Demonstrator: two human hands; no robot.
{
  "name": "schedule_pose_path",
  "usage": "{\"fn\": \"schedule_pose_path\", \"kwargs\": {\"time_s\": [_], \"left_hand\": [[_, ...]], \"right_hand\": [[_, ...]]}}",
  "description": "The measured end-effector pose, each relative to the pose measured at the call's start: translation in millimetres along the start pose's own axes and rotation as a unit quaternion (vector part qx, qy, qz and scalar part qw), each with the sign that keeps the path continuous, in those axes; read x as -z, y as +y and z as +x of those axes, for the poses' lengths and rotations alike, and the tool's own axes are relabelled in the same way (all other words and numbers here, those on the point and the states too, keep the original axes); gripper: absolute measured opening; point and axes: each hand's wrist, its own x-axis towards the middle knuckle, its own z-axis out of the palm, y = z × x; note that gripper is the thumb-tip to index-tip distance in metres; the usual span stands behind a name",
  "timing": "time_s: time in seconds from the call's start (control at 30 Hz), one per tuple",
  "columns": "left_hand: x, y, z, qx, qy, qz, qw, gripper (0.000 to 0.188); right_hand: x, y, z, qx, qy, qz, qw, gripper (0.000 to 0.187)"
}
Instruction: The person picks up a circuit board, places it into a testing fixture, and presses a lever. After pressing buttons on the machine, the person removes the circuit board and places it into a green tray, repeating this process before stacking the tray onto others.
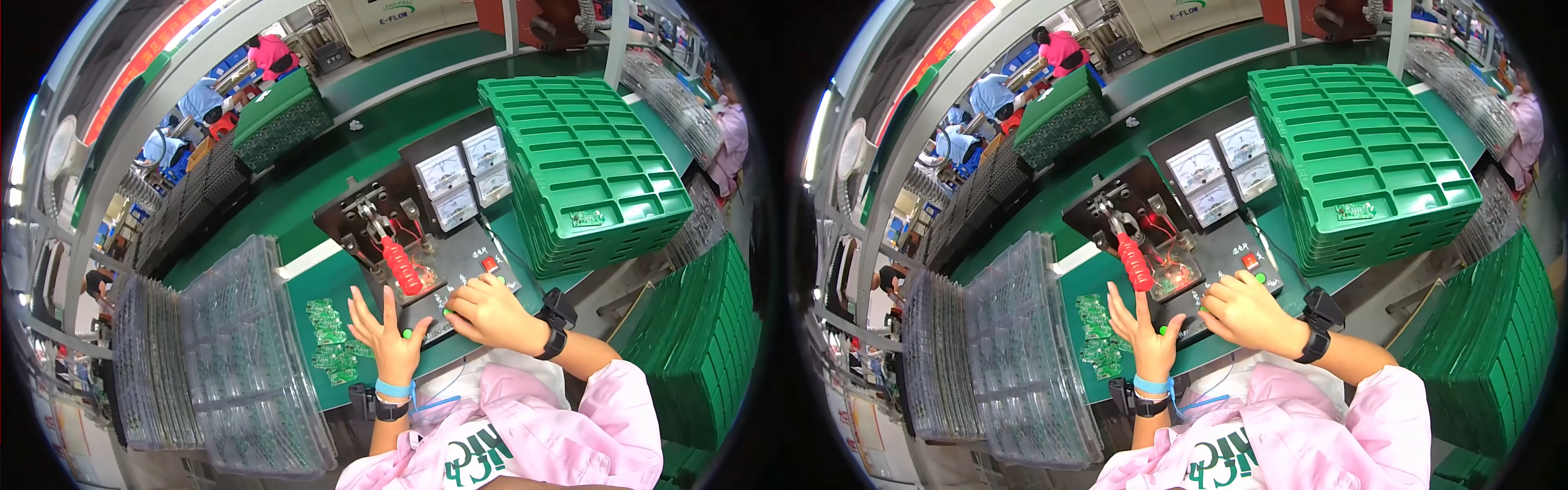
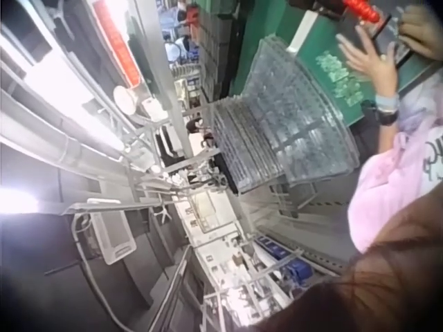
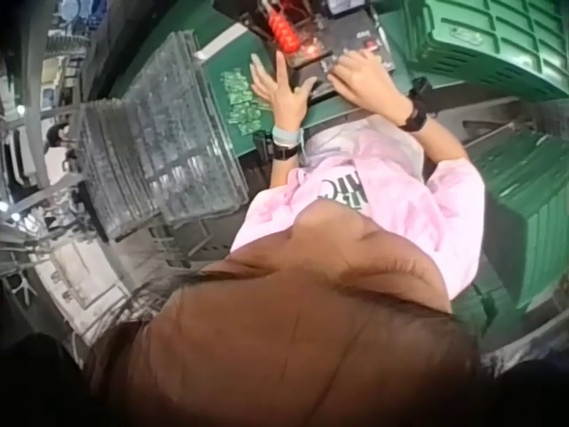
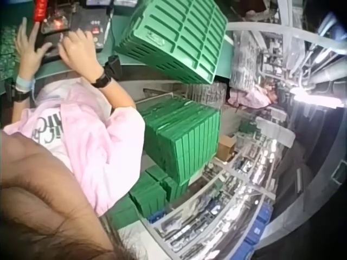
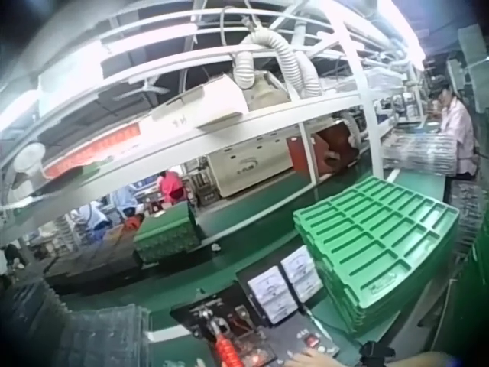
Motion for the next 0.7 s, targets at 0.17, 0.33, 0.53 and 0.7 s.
{"fn": "schedule_pose_path", "kwargs": {"time_s": [0.17, 0.33, 0.53, 0.7], "left_hand": [[3, 0, -2, 0.024, -0.001, 0.009, 1.0, 0.088], [5, 7, -5, 0.073, 0.011, 0.003, 0.997, 0.078], [48, -37, -34, 0.07, -0.038, 0.022, 0.997, 0.042], [71, -49, -47, 0.029, -0.087, 0.132, 0.987, 0.035]], "right_hand": [[19, -5, 25, 0.123, 0.002, 0.194, 0.973, 0.02], [76, -3, 145, 0.297, 0.245, 0.091, 0.919, 0.038], [48, 8, 142, 0.157, 0.333, 0.161, 0.915, 0.036], [20, 20, 63, 0.254, 0.109, 0.072, 0.958, 0.028]]}}
